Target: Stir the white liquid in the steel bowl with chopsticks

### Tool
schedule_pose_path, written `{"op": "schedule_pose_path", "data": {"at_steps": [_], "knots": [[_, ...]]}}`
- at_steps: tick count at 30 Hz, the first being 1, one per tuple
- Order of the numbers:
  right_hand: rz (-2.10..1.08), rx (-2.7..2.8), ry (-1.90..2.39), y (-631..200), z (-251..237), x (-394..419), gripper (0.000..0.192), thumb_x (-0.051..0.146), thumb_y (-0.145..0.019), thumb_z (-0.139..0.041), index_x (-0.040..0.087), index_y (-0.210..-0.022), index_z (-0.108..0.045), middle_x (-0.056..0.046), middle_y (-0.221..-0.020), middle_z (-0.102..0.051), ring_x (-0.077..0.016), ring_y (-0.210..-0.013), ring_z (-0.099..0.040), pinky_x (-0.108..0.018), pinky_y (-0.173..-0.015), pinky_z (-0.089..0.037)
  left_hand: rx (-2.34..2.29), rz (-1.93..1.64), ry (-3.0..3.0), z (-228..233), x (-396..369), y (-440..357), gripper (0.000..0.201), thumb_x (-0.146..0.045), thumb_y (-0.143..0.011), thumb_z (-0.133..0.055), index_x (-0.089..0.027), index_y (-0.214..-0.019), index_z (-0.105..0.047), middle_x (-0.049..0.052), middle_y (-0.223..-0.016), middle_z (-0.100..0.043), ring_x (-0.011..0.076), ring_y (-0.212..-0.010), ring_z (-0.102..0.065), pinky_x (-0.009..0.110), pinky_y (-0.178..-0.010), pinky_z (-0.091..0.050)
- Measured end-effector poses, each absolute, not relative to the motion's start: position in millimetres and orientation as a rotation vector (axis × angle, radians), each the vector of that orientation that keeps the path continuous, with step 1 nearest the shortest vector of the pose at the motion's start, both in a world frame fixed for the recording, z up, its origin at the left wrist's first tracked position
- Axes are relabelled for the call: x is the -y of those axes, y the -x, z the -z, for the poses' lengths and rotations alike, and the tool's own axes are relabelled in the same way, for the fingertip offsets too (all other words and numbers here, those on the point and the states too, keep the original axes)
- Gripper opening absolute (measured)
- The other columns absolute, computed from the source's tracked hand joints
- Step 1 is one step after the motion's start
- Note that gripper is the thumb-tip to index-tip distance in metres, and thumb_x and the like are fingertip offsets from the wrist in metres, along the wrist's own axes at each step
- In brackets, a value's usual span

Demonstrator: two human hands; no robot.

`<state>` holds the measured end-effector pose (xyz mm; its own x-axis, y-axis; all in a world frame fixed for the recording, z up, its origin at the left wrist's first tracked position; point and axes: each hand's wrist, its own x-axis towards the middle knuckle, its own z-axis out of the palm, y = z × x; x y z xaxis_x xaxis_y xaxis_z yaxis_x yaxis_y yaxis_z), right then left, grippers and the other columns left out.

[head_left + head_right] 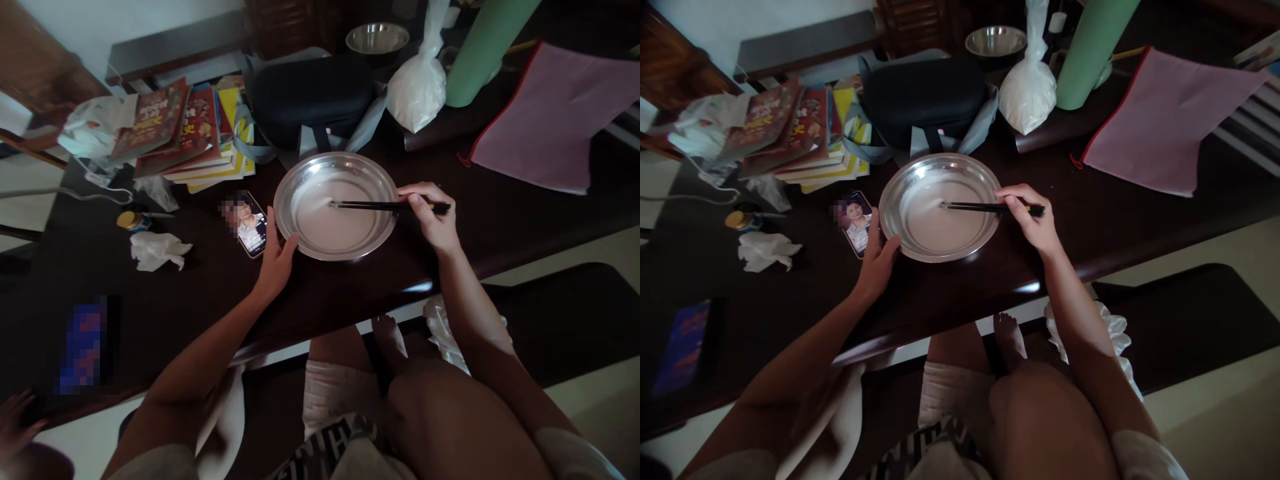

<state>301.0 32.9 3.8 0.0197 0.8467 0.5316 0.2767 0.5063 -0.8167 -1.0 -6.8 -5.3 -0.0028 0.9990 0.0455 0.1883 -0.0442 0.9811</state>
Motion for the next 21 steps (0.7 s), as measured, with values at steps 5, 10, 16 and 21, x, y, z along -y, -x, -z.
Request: {"op": "schedule_pose_path", "data": {"at_steps": [5,10,16,21], "knots": [[-0.666,1.493,1.002,-301.3,-2.6,-33.4,0.025,0.048,-0.090,-0.058,0.028,-0.093,-0.073,0.001,-0.075,-0.071,-0.0158,-0.071,-0.072,-0.031,-0.067,-0.058,-1.328,-1.147,-1.374,7.2,6.3,1.7,0.091,-0.057,-0.084,-0.060,-0.029,-0.155,-0.011,0.007,-0.164,-0.020,0.0245,-0.152,-0.016,0.041,-0.125,-0.015],[-0.590,1.545,0.988,-301.0,-3.8,-33.0,0.021,0.044,-0.090,-0.059,0.029,-0.095,-0.073,0.000,-0.083,-0.073,-0.0164,-0.080,-0.072,-0.033,-0.075,-0.058,-1.339,-1.145,-1.385,7.3,6.0,2.3,0.089,-0.057,-0.084,-0.060,-0.029,-0.155,-0.015,0.006,-0.165,-0.017,0.0255,-0.152,-0.016,0.042,-0.125,-0.015],[-0.673,1.560,1.007,-299.9,-4.5,-31.6,0.023,0.046,-0.090,-0.058,0.028,-0.094,-0.073,0.000,-0.081,-0.073,-0.0162,-0.076,-0.072,-0.033,-0.072,-0.058,-1.371,-1.135,-1.414,4.0,6.7,2.7,0.084,-0.054,-0.085,-0.060,-0.029,-0.154,-0.018,0.005,-0.164,-0.018,0.0257,-0.152,-0.016,0.044,-0.125,-0.012],[-0.585,1.513,1.016,-300.5,-3.8,-32.6,0.024,0.046,-0.090,-0.058,0.028,-0.094,-0.073,0.000,-0.080,-0.073,-0.0165,-0.077,-0.072,-0.033,-0.074,-0.058,-1.388,-1.114,-1.425,1.9,7.1,2.2,0.087,-0.055,-0.085,-0.059,-0.025,-0.154,-0.017,0.008,-0.164,-0.018,0.0252,-0.153,-0.013,0.042,-0.125,-0.012]]}}
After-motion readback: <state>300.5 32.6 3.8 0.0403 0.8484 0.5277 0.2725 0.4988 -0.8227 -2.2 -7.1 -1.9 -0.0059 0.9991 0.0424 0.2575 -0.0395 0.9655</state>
